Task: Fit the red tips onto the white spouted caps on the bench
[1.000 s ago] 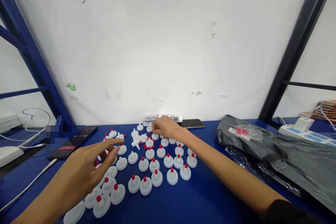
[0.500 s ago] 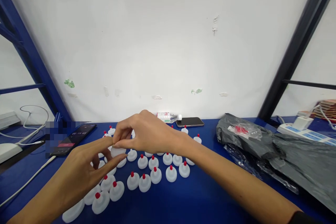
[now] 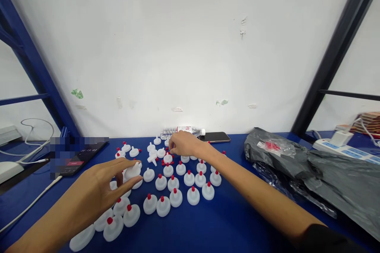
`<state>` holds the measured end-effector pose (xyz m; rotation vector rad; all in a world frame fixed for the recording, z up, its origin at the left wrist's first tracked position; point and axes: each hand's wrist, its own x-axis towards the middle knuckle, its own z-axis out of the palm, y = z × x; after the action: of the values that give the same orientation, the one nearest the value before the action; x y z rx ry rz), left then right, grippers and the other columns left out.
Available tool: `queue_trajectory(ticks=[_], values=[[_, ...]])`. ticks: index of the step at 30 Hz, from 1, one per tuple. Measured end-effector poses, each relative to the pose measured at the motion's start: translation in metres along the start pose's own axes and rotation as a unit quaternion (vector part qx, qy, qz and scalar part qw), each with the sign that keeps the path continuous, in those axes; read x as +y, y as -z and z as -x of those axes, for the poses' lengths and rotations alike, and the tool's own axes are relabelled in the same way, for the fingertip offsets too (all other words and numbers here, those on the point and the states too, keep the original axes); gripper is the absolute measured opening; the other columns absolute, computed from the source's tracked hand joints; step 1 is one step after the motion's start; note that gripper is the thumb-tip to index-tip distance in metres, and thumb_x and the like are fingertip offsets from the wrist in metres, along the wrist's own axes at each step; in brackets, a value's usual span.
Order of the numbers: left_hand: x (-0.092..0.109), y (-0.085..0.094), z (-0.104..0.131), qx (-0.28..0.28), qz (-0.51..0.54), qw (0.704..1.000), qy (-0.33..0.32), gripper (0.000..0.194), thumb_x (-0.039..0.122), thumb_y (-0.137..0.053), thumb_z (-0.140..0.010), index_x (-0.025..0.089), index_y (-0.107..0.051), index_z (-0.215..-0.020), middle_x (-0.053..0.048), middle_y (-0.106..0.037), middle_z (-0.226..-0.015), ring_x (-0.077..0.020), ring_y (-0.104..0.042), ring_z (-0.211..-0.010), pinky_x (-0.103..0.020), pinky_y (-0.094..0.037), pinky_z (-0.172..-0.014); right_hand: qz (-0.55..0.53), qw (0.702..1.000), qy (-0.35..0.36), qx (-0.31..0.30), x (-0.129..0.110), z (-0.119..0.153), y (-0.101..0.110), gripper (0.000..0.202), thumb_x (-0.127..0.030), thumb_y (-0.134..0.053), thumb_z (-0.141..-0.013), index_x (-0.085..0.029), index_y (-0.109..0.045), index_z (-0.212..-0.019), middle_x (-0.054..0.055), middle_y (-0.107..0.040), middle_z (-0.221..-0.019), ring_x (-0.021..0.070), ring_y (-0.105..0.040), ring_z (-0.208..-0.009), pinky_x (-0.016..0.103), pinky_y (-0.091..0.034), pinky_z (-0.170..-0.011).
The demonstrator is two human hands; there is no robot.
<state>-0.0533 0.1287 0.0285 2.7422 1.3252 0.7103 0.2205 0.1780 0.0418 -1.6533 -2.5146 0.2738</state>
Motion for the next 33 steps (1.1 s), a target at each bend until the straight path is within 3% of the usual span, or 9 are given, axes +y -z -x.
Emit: queue_trajectory(ticks=[3, 11, 25, 33], values=[[0.000, 0.000, 0.000, -0.002, -0.002, 1.000, -0.003, 0.035, 0.046, -0.062, -0.096, 0.024, -0.075, -0.121, -0.002, -0.075, -0.088, -0.0219, -0.071, -0.070, -0.036, -0.051, -0.070, -0.012, 0.999, 0.006, -0.036, 0.001, -0.003, -0.005, 0.025, -0.036, -0.066, -0.100, -0.016, -0.068, -0.115, 0.007, -0.071, -0.114, 0.0191, -0.070, -0.096, 0.039, -0.060, -0.084], [-0.002, -0.001, 0.001, -0.017, -0.024, 1.000, -0.002, 0.036, 0.045, -0.060, -0.098, 0.024, -0.075, -0.123, -0.004, -0.075, -0.088, -0.0238, -0.071, -0.071, -0.038, -0.053, -0.074, -0.016, 0.999, -0.007, -0.050, 0.003, -0.005, -0.010, 0.032, -0.037, -0.065, -0.100, -0.018, -0.065, -0.126, 0.009, -0.067, -0.127, 0.0222, -0.068, -0.104, 0.042, -0.060, -0.088], [0.002, 0.002, -0.001, -0.042, -0.020, 0.998, 0.029, 0.041, 0.049, -0.059, -0.098, 0.022, -0.074, -0.125, -0.005, -0.075, -0.087, -0.0242, -0.070, -0.067, -0.041, -0.053, -0.076, -0.016, 0.996, 0.010, -0.086, 0.004, -0.003, -0.007, 0.025, -0.036, -0.066, -0.100, -0.016, -0.068, -0.115, 0.006, -0.071, -0.114, 0.0195, -0.070, -0.096, 0.040, -0.060, -0.085], [-0.001, -0.002, 0.000, -0.024, -0.021, 0.999, 0.011, 0.039, 0.049, -0.059, -0.098, 0.023, -0.075, -0.123, -0.006, -0.077, -0.096, -0.0276, -0.073, -0.081, -0.042, -0.054, -0.081, -0.021, 0.993, 0.016, -0.117, 0.008, 0.001, 0.003, 0.024, -0.037, -0.066, -0.100, -0.015, -0.069, -0.111, 0.006, -0.072, -0.111, 0.0196, -0.070, -0.097, 0.041, -0.059, -0.087]])
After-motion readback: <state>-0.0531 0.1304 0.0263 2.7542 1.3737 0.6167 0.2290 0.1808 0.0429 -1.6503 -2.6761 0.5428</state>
